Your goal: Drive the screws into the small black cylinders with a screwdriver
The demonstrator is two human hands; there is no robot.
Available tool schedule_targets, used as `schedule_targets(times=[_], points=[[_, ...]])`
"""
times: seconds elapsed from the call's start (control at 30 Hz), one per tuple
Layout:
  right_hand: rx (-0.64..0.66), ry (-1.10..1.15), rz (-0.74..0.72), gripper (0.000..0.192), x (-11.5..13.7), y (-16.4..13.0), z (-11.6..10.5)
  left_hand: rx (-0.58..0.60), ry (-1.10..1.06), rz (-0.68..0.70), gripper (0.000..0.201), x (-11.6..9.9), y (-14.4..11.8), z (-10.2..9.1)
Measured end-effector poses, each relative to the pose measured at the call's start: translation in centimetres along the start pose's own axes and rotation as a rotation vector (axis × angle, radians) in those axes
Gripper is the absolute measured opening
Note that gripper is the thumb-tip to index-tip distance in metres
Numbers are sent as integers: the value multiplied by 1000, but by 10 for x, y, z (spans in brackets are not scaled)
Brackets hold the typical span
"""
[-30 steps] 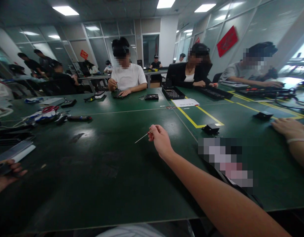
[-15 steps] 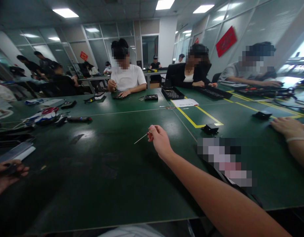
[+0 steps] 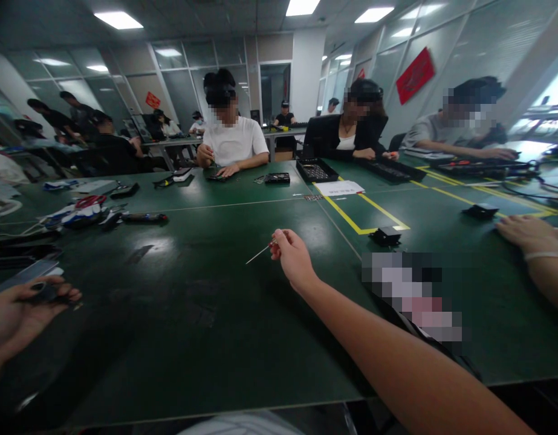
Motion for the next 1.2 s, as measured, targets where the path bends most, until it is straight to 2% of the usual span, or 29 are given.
schedule_targets(times=[0.1,0.27,0.33,0.47,0.57,0.67,0.83,1.0,1.2], points=[[11,6,1,35,-1,0,2,138,26,30,22,-4,-10,44],[5,17,-3,36,1,1,2,521,125,205,22,-13,-41,144],[12,13,-4,35,2,0,3,617,150,267,22,-11,-55,182],[41,18,9,31,6,-3,5,750,273,418,26,8,-88,250],[45,-4,25,28,6,-5,6,840,407,556,20,30,-116,286],[46,-23,16,27,7,-6,6,876,429,652,22,48,-134,298],[47,-31,-41,30,12,-9,6,879,612,808,42,69,-145,295],[38,21,-32,27,16,-10,6,918,576,845,23,69,-149,294],[8,-27,-53,29,15,-8,4,916,508,949,26,59,-152,295]])
Point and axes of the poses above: each hand's wrist, its own y-axis towards the middle knuckle, its own z-axis out of the palm, x = y × z, the point moved 8 cm from there along y, towards the middle knuckle, and after that the axes turned 5 degrees about -x, right-handed, at the moved point
